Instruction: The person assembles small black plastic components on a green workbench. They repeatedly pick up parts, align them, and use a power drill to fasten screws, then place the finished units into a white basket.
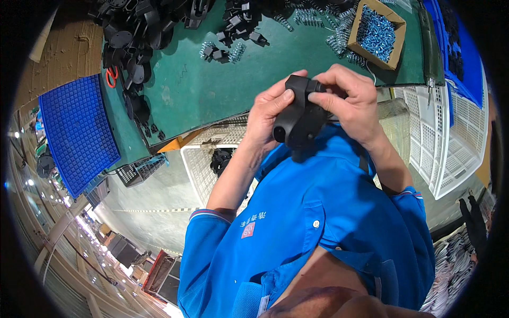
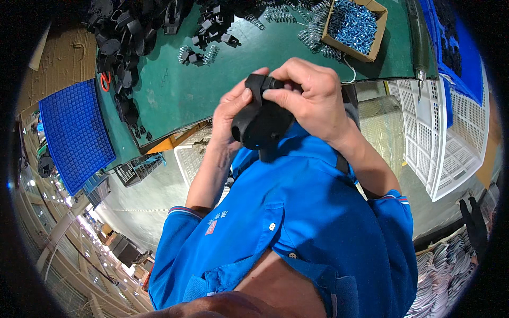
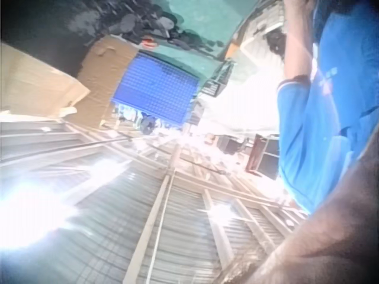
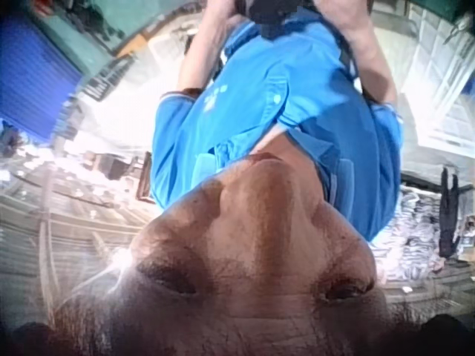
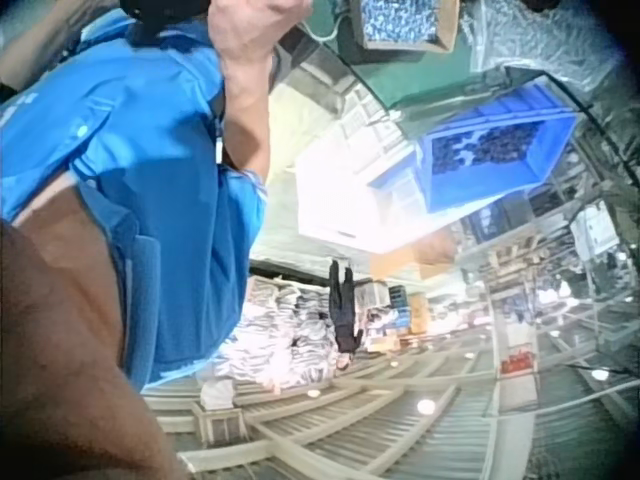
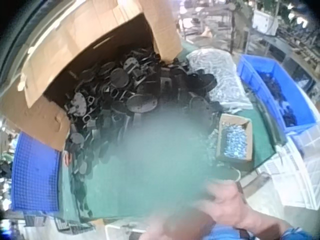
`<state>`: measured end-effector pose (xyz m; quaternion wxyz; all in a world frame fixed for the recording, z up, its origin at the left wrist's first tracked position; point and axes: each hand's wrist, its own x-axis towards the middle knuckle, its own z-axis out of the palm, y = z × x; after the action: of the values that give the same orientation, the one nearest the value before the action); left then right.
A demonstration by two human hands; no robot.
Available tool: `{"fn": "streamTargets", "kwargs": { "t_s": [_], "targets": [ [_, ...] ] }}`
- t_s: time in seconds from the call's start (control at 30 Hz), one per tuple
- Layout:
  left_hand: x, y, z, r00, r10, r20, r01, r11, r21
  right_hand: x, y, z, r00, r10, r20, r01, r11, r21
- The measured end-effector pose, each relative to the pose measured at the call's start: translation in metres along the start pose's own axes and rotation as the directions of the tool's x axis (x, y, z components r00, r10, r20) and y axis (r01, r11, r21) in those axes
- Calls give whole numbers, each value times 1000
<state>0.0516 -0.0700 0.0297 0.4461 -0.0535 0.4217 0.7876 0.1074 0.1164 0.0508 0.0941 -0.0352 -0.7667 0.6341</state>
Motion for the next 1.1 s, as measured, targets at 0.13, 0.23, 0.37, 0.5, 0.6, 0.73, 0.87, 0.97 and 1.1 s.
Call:
{"fn": "streamTargets", "kwargs": {
  "t_s": [0.13, 0.23, 0.37, 0.5, 0.6, 0.73, 0.87, 0.97, 1.1],
  "targets": [
    [1, 9, 11, 999, 35, 9, -35, 997, 70, -5, 4, 8, 994, 37, -107, -27, 995, 92],
    [-3, 9, 20, 990, 114, -80, -97, 976, 196, -5, 8, 10, 969, 229, -92, -191, 932, 309],
    [-1, 21, 16, 944, 329, 38, -271, 701, 659, -7, 23, 11, 981, 193, -26, -159, 871, 465],
    [18, 38, 7, 859, 404, 314, -367, 60, 928, 11, 67, 4, 986, -160, 41, 158, 986, 60],
    [44, 23, -11, 828, 451, 333, -304, -139, 943, 16, 83, 9, 977, -212, 26, 209, 924, -319],
    [61, -2, -20, 784, 495, 376, -260, -288, 922, 16, 85, 20, 981, -176, -81, 106, 838, -535],
    [53, 2, -16, 843, 406, 352, -292, -204, 934, 17, 88, 18, 987, -143, -68, 86, 845, -528],
    [53, 7, -12, 875, 328, 355, -282, -250, 926, 16, 88, 15, 991, -134, -19, 104, 843, -528],
    [55, 13, 2, 900, 286, 328, -201, -393, 897, 20, 87, 7, 992, -116, 57, 129, 846, -518]
  ]
}}
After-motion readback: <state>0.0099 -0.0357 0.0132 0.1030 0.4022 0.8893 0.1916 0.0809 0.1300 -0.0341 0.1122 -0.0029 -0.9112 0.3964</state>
